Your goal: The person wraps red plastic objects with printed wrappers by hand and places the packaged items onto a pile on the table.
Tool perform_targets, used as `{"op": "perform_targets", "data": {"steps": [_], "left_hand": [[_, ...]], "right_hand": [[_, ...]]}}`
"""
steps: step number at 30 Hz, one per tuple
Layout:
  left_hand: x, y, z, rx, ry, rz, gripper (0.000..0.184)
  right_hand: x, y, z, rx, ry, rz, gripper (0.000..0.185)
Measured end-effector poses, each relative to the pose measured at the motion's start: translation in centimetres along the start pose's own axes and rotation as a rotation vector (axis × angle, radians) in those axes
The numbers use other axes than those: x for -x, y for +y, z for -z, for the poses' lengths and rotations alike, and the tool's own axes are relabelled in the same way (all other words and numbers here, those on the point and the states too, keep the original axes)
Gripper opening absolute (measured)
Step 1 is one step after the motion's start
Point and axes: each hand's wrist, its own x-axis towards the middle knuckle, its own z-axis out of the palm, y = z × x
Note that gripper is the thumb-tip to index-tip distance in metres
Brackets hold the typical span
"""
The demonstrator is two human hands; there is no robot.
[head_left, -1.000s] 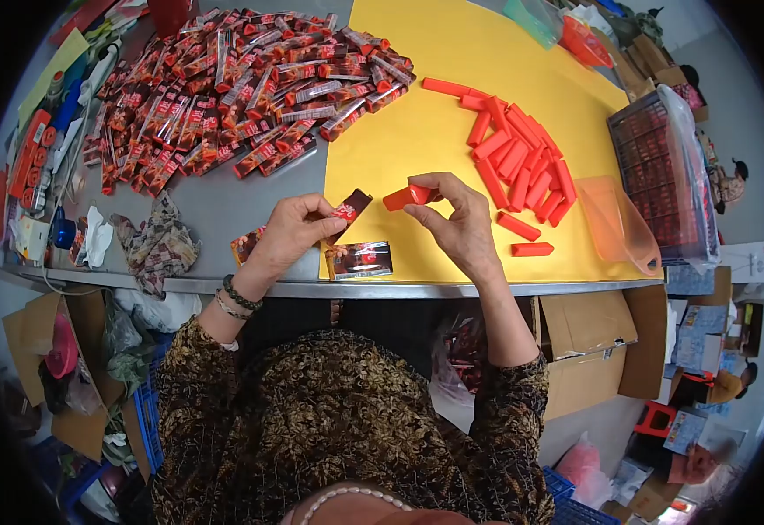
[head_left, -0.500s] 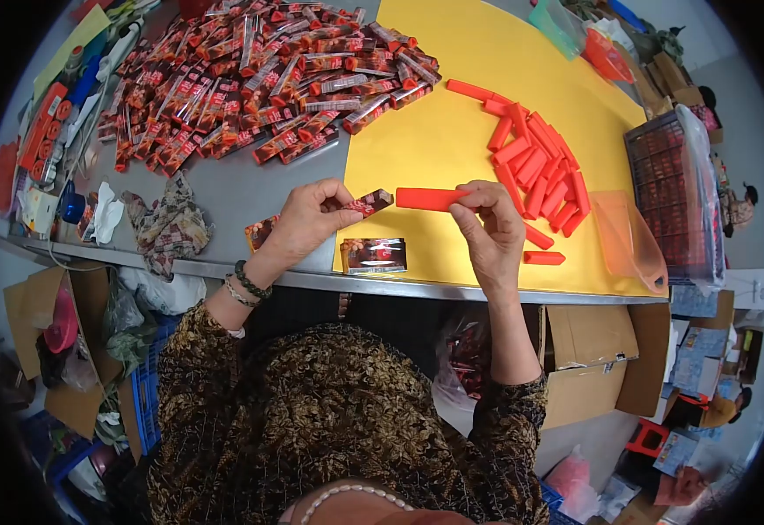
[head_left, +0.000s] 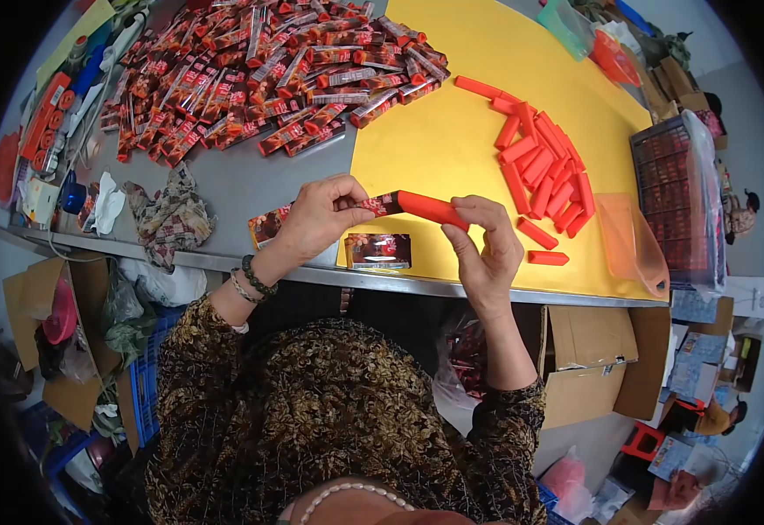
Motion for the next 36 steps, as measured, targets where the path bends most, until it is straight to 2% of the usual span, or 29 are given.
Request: {"op": "perform_targets", "data": {"steps": [6,9,12,15,19,22,25,27,28,30,33,36], "left_hand": [[0.1,-0.7,-0.8,0.11,0.018,-0.034,0.013],[0.2,-0.3,-0.8,0.081,-0.019,-0.006,0.012],[0.5,0.7,-1.0,0.039,-0.043,0.019,0.014],[0.5,0.5,-1.1,0.07,-0.049,0.019,0.018],[0.5,0.5,-1.4,0.143,-0.028,-0.055,0.02],[0.7,0.6,-1.2,0.108,-0.13,-0.031,0.023],[0.9,0.7,-1.5,0.228,-0.165,-0.069,0.028],[0.9,0.6,-2.0,0.41,-0.212,0.051,0.03],[0.9,0.6,-2.3,0.5,-0.236,0.111,0.031],[1.1,1.1,-2.4,0.563,-0.233,0.071,0.03],[1.3,1.0,-2.5,0.581,-0.2,0.024,0.031],[1.5,1.2,-3.0,0.618,-0.188,-0.001,0.029]], "right_hand": [[-0.2,0.7,0.6,-0.362,0.022,-0.276,0.027],[-0.1,0.8,1.0,-0.207,-0.059,-0.156,0.026],[-0.1,0.6,0.6,-0.167,-0.103,-0.152,0.024],[0.1,0.9,0.6,-0.336,-0.047,-0.263,0.024],[0.0,0.6,0.8,-0.308,-0.091,-0.254,0.024],[0.1,0.6,0.6,-0.346,-0.117,-0.3,0.025],[0.3,1.0,0.2,-0.485,-0.091,-0.37,0.027],[0.6,1.2,-0.3,-0.537,-0.089,-0.394,0.028],[0.6,1.1,-0.5,-0.458,-0.103,-0.348,0.028],[0.6,1.0,-1.0,-0.3,-0.13,-0.256,0.029],[0.1,-0.1,-1.2,-0.302,-0.038,-0.348,0.03],[0.2,-0.1,-1.3,-0.111,-0.135,-0.175,0.031]]}}
